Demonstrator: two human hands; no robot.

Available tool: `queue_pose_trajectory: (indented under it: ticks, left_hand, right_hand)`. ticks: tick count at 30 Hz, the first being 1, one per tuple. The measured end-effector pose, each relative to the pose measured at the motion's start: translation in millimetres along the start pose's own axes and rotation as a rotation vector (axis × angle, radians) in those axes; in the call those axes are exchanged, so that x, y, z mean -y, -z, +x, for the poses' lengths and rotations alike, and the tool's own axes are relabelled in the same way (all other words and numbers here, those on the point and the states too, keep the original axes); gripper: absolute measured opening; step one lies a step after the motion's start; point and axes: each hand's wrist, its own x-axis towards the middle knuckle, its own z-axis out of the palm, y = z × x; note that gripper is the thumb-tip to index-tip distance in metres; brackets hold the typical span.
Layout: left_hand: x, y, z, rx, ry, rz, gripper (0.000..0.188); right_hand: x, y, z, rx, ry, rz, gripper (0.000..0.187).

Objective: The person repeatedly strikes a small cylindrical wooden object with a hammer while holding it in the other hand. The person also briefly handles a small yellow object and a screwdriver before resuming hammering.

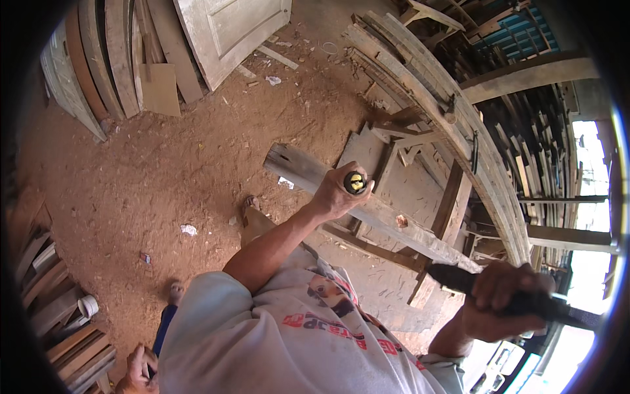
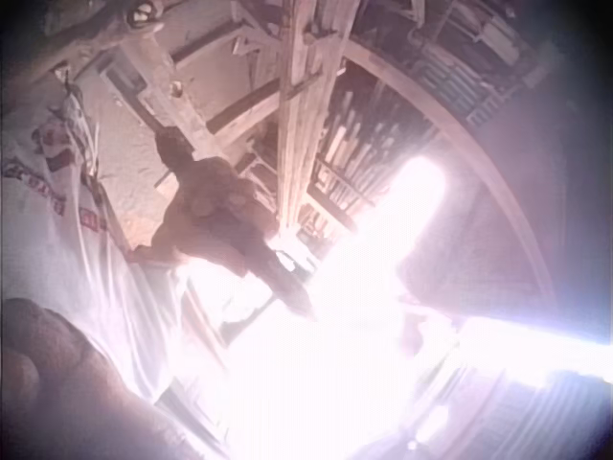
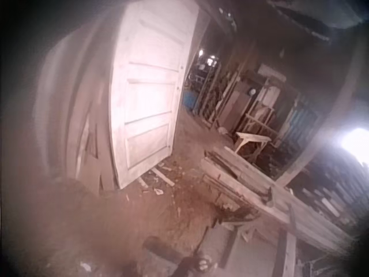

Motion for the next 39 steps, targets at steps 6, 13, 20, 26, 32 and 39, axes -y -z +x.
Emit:
queue_pose_trajectory:
  ticks: [6, 13, 20, 26, 32, 39]
  left_hand:
    - [11, -2, -6, 0.079, 0.064, -0.008, 0.02]
    - [0, 21, 4, 0.262, 0.1, -0.046, 0.02]
    - [-33, 50, 18, 0.195, 0.022, -0.219, 0.063]
    - [-35, 48, 27, 0.345, 0.03, -0.117, 0.06]
    - [-37, 24, 29, 0.441, 0.154, -0.038, 0.027]
    - [-39, 2, 23, 0.359, 0.078, 0.35, 0.025]
  right_hand:
    - [-74, 7, -34, 0.626, -0.822, -1.066, 0.048]
    - [-101, 31, -26, 0.111, -0.683, -0.794, 0.052]
    - [-202, 126, -62, -0.115, -0.461, -0.859, 0.03]
    - [-231, 180, -79, -0.237, -0.52, -0.98, 0.037]
    - [-246, 198, -92, -0.24, -0.524, -0.85, 0.042]
    - [-248, 187, -110, -0.454, -0.57, -0.832, 0.053]
